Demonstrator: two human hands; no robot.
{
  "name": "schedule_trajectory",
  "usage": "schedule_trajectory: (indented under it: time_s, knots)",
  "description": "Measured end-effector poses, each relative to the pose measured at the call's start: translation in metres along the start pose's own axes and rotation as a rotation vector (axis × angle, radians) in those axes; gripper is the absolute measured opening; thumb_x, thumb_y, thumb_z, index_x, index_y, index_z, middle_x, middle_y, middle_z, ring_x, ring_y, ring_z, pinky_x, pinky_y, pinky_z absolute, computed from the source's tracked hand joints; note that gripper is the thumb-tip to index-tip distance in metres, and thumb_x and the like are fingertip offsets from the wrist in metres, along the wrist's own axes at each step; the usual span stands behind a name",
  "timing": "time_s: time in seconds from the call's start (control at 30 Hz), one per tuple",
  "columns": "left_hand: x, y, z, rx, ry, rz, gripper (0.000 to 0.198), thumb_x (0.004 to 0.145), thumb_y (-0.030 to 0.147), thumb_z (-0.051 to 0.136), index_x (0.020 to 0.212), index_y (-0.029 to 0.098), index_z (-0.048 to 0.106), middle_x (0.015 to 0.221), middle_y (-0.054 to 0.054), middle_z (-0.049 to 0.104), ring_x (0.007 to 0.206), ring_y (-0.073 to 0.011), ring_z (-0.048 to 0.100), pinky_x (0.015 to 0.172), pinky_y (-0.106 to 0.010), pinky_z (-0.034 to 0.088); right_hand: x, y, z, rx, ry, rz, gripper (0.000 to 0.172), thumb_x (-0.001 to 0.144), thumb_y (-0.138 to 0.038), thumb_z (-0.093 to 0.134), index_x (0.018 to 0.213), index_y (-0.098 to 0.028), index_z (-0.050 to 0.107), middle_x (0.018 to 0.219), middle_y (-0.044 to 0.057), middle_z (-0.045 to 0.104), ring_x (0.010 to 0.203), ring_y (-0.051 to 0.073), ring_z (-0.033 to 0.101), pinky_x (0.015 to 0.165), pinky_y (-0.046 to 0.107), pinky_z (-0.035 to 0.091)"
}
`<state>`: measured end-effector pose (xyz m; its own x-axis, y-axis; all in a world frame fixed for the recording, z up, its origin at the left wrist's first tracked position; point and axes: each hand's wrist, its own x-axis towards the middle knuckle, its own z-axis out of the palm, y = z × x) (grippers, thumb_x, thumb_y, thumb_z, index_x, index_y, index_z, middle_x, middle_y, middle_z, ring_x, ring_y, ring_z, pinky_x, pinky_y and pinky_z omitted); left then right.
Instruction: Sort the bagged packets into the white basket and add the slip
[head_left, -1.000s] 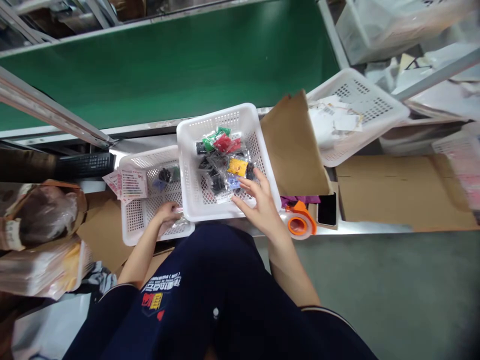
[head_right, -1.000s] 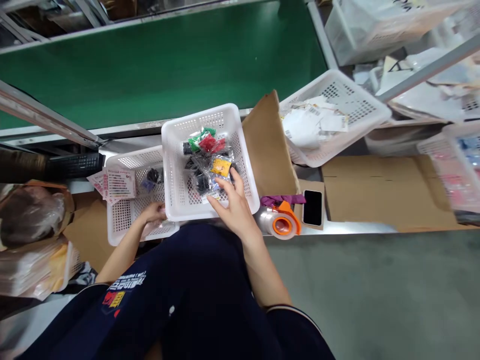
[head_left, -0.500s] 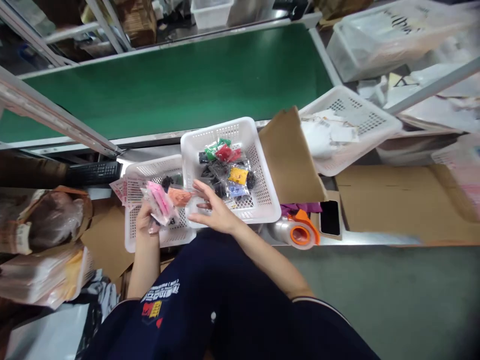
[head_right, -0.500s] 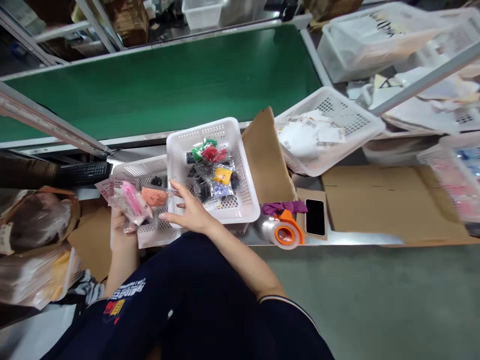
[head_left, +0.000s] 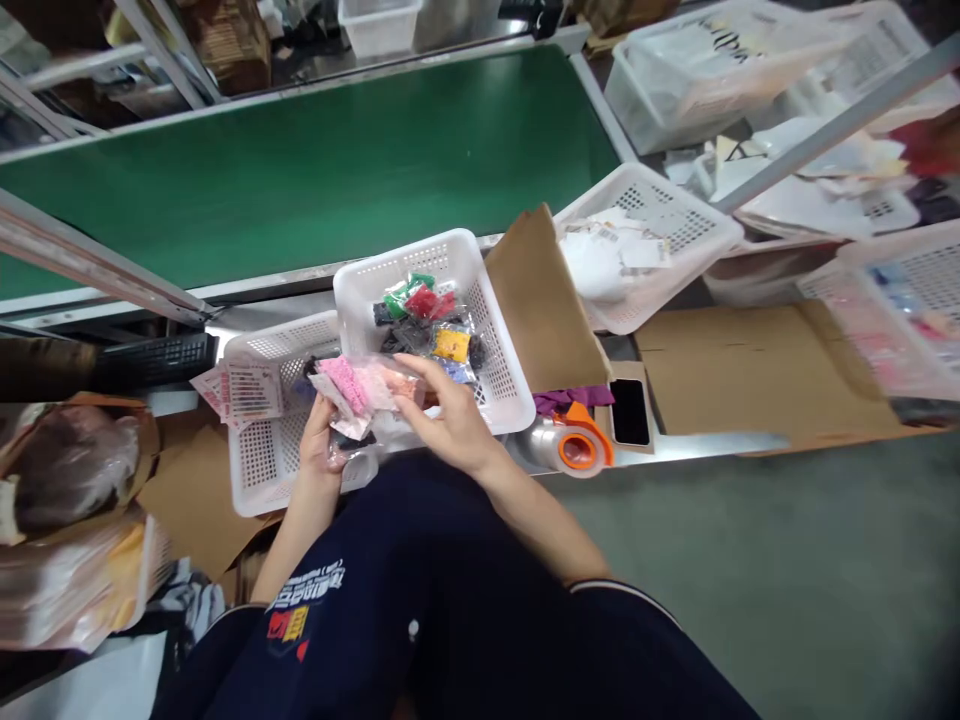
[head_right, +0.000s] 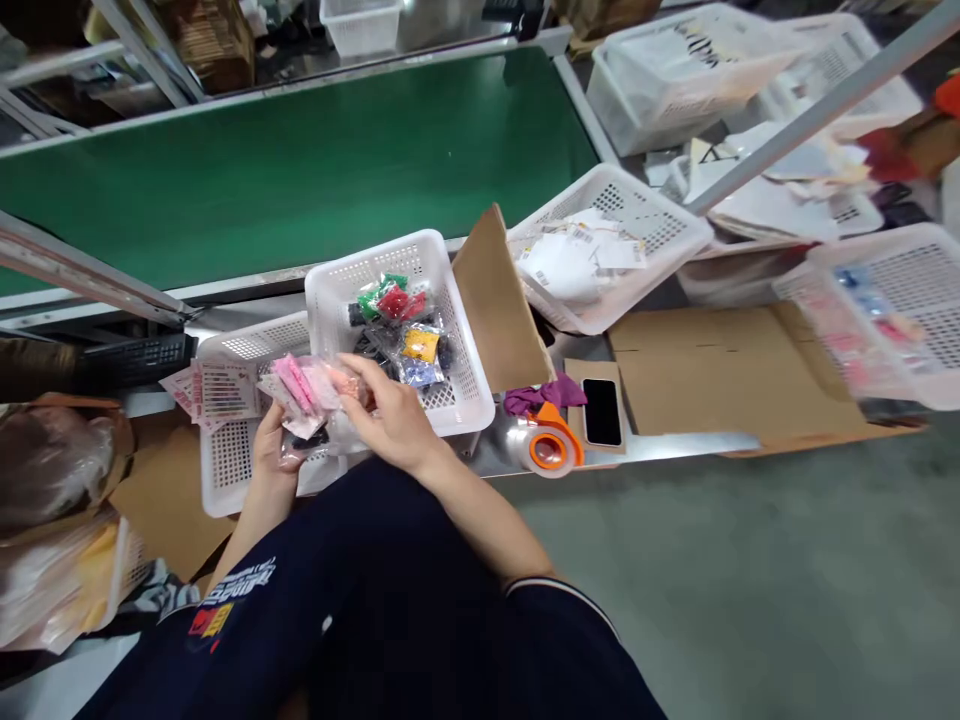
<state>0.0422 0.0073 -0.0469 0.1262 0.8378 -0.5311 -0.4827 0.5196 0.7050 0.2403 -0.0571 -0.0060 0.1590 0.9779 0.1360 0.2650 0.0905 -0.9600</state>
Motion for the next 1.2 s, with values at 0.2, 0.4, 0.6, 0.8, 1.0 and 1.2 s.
schedule_trajectory:
  time_s: [0.2, 0.4, 0.6, 0.8, 1.0, 1.2]
  knots:
    - [-0.002, 0.009, -0.007, 0.023, 0.064, 0.06, 0.053, 0.057, 0.037, 0.105, 0.101, 0.022, 0.079, 0.094, 0.002, 0.081, 0.076, -0.0118, 0.073, 0.075, -0.023, 0.063, 0.01, 0.011, -0.042, -0.283, 0.246, 0.085, 0.071, 0.099, -0.051, 0.066, 0.16, -0.021, 0.046, 0.157, 0.017, 0.058, 0.14, 0.034, 0.06, 0.118, 0.057, 0.052]
    - [-0.016, 0.005, 0.003, 0.201, -0.063, 0.104, 0.053, 0.05, 0.036, 0.107, 0.093, 0.018, 0.08, 0.084, -0.002, 0.081, 0.069, -0.0149, 0.073, 0.068, -0.023, 0.061, 0.008, 0.004, -0.011, 0.157, -0.16, 0.141, 0.076, 0.096, -0.048, 0.071, 0.162, -0.025, 0.041, 0.133, 0.011, 0.072, 0.109, 0.024, 0.073, 0.1, 0.045, 0.062]
    - [-0.024, 0.005, 0.005, 0.288, -0.098, 0.122, 0.05, 0.065, 0.043, 0.1, 0.105, 0.019, 0.08, 0.096, -0.007, 0.083, 0.076, -0.0193, 0.076, 0.07, -0.028, 0.062, 0.017, 0.011, -0.021, 0.025, 0.075, 0.154, 0.055, 0.1, -0.056, 0.065, 0.142, -0.021, 0.062, 0.108, 0.007, 0.073, 0.086, 0.021, 0.071, 0.084, 0.041, 0.065]
    - [-0.021, 0.01, 0.013, 0.197, -0.082, 0.099, 0.042, 0.072, 0.042, 0.096, 0.106, 0.024, 0.08, 0.128, -0.009, 0.079, 0.105, -0.0261, 0.079, 0.08, -0.031, 0.066, 0.018, 0.032, -0.037, -0.299, 0.135, -0.059, 0.132, 0.087, -0.065, 0.08, 0.173, -0.027, -0.013, 0.181, 0.019, 0.012, 0.166, 0.041, 0.02, 0.132, 0.07, 0.028]
    - [-0.036, 0.008, 0.028, 0.369, -0.114, 0.051, 0.046, 0.083, 0.049, 0.088, 0.119, 0.022, 0.078, 0.128, -0.01, 0.078, 0.107, -0.0254, 0.077, 0.085, -0.032, 0.066, -0.006, 0.019, 0.012, -0.062, -0.257, -0.453, 0.082, 0.106, -0.021, 0.059, 0.173, -0.043, 0.017, 0.161, 0.005, 0.057, 0.142, 0.023, 0.062, 0.115, 0.041, 0.059]
    - [0.038, 0.027, -0.023, 0.53, 0.044, 0.335, 0.054, 0.08, 0.051, 0.086, 0.121, 0.02, 0.071, 0.137, -0.012, 0.07, 0.104, -0.0245, 0.075, 0.066, -0.03, 0.064, 0.004, 0.034, -0.029, -0.135, 0.247, -0.015, 0.087, 0.104, -0.045, 0.063, 0.174, -0.032, 0.013, 0.165, 0.013, 0.051, 0.138, 0.029, 0.065, 0.111, 0.049, 0.061]
